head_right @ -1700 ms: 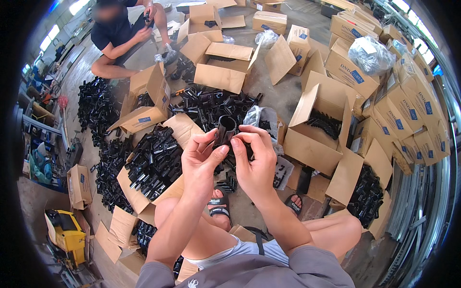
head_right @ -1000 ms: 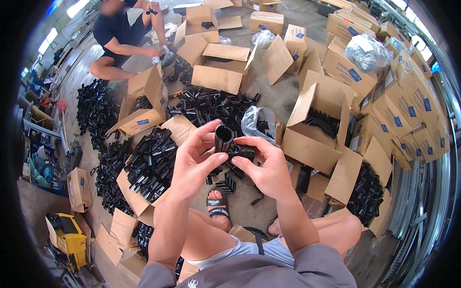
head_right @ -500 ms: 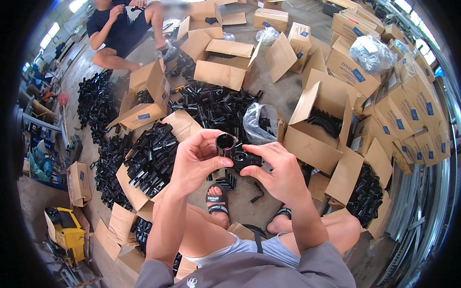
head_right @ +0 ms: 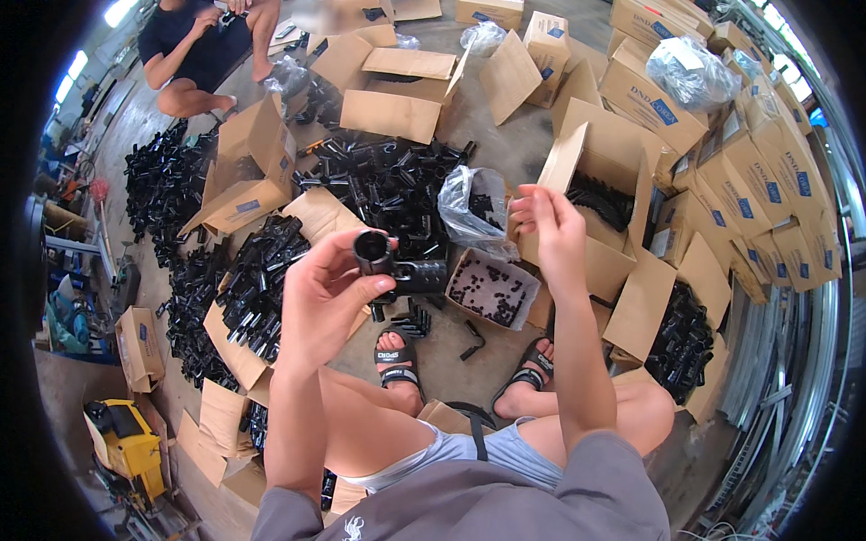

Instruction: The person handles black plastic parts and small metal fasteners while seated on the floor, placing them into cardboard boxes and plastic bags.

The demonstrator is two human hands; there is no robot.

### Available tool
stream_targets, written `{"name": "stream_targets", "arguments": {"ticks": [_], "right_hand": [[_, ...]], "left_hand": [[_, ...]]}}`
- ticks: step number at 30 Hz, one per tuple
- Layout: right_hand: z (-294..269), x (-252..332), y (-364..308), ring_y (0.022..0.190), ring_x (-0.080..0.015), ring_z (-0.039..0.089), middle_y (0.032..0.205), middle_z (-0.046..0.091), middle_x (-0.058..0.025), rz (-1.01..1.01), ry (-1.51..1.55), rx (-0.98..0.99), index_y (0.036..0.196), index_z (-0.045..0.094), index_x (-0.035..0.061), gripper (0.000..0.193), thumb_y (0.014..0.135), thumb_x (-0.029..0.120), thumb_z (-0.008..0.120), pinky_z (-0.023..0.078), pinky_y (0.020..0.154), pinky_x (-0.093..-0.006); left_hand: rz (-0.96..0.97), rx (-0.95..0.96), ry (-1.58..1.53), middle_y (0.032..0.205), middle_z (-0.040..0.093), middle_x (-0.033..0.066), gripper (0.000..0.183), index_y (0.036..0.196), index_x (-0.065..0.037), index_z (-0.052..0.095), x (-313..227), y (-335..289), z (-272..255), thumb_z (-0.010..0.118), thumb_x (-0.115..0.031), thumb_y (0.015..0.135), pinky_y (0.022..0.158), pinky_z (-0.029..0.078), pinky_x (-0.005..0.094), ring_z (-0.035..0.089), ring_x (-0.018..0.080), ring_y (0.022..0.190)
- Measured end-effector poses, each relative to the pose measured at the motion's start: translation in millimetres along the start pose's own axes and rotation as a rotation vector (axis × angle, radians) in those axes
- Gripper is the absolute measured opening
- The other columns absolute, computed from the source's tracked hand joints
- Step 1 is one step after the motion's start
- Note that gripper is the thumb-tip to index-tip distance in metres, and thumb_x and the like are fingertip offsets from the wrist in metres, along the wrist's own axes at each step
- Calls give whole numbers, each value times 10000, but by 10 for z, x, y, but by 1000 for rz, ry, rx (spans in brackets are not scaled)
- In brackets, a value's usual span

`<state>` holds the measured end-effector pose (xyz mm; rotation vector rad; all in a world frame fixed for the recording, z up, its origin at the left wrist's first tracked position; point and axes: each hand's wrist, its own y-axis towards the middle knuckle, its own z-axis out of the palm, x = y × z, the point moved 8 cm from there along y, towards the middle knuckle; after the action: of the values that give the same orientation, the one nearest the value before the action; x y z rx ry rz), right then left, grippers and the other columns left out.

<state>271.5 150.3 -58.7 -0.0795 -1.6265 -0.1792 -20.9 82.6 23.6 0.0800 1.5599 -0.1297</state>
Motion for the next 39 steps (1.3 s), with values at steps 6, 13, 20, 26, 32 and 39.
{"name": "stream_targets", "arguments": {"ticks": [6,13,20,26,32,39], "right_hand": [[214,-1578,830,908,-278,717,1000,749,-153,93,-682,84,1072,726,38,249,977,240,616,551,834,-376],[701,-2902,1790,1112,-396,659,1150,686,-260,170,-1219,225,1067,706,24,264,914,129,518,523,959,-519],[1106,-3354,1881,1160,-360,626,1210,671,-180,53,-1482,359,1083,732,44,260,954,117,518,546,942,-463],[1112,-3529,1934,1111,-308,631,1135,669,-143,-65,-1588,289,1065,737,46,253,946,122,528,546,892,-433],[1018,-3525,1937,1096,-315,643,1124,675,-161,-10,-1607,188,1084,708,23,240,956,105,523,556,888,-425],[1022,-2395,1727,1010,-404,685,1075,688,-237,46,-1328,140,1118,628,43,222,1000,131,462,566,844,-509]], "left_hand": [[57,-123,86,1026,740,94,439,1271,47,596,55,107,-118,759,9,865,851,542,260,673,102,942],[73,-45,316,989,718,184,473,1208,-25,618,49,228,67,814,-246,840,772,572,377,730,297,876],[14,53,355,1093,712,163,476,1248,-44,593,-9,228,74,765,-301,886,807,564,401,719,318,976],[-1,63,406,1105,710,157,468,1255,-43,582,25,291,47,746,-302,902,810,561,406,714,324,980],[-57,81,393,1140,704,164,455,1254,-52,588,-14,302,24,745,-291,899,838,554,419,701,341,1013],[-2,-131,411,1052,725,178,494,1229,-43,617,-27,311,-136,800,-304,852,799,565,374,719,336,944]]}}
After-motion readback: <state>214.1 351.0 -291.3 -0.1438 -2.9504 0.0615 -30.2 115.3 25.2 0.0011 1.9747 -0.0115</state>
